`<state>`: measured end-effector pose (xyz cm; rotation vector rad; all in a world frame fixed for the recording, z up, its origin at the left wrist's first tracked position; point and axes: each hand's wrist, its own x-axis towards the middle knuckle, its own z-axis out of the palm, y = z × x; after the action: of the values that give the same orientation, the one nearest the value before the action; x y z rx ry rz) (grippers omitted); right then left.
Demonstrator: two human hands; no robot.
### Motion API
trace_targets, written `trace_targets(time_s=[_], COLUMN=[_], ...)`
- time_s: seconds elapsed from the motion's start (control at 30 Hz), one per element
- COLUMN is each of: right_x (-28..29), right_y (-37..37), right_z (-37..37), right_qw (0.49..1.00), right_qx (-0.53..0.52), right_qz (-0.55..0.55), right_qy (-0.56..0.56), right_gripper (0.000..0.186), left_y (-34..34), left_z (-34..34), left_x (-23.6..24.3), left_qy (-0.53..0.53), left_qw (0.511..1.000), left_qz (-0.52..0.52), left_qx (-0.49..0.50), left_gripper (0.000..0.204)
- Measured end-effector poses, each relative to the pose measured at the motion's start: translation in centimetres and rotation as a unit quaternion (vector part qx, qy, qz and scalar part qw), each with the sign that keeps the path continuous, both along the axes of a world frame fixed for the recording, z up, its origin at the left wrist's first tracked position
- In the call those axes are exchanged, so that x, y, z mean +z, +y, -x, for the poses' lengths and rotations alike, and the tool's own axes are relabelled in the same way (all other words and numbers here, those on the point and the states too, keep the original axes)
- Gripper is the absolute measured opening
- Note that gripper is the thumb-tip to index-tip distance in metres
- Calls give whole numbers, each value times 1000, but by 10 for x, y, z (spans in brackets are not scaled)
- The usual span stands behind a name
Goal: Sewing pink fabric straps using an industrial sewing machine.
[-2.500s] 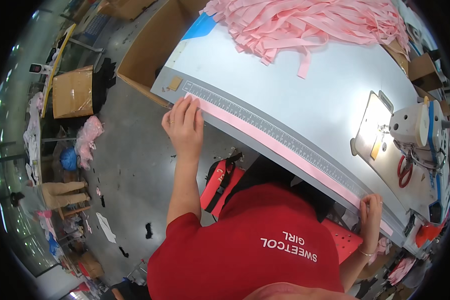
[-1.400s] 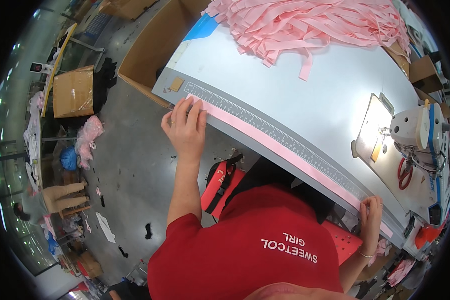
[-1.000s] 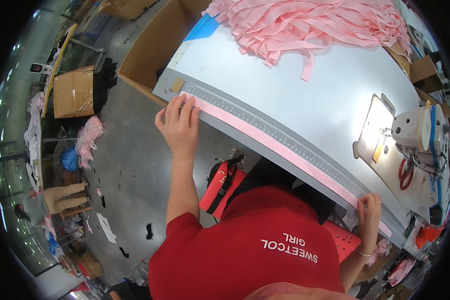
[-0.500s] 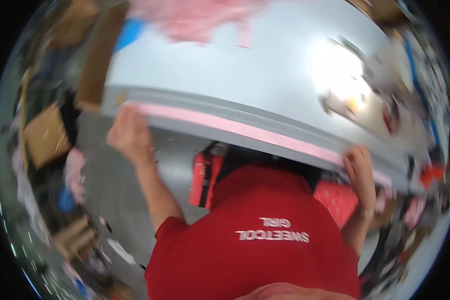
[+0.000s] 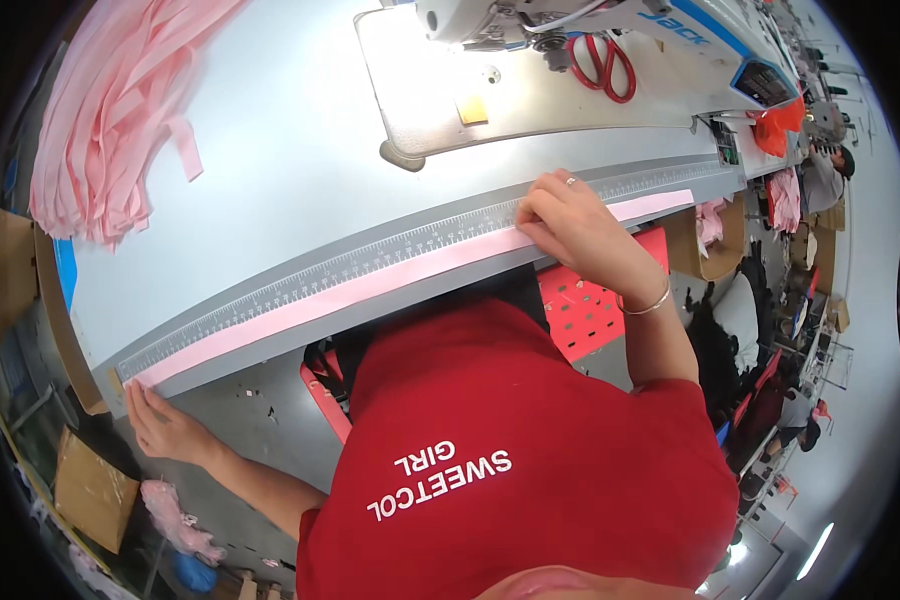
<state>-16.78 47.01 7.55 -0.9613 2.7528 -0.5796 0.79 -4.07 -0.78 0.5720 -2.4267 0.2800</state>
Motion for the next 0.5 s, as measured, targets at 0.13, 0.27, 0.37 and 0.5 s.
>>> trace_targets(time_s=[0.13,0.27,0.37,0.5], right_x=[-1,-2,-4,3], right_y=[0,-1,-3,-16], right_z=[1,6,11,11], right_qw=[1000,1000,1000,999], right_qx=[-2,-2,3,12], right_qz=[19,23,20,42], right_qy=[-7,4,-7,-26], right_gripper=[12,12,12,11], left_y=[-3,-3,-9,-7], left_z=[0,10,11,-5], left_x=[4,7,10,21], left_qy=[-5,1,17,10], left_qw=[1000,999,998,999], left_qz=[23,31,22,-1], left_qx=[-4,-30,-54,-44], left_gripper=[25,23,24,24])
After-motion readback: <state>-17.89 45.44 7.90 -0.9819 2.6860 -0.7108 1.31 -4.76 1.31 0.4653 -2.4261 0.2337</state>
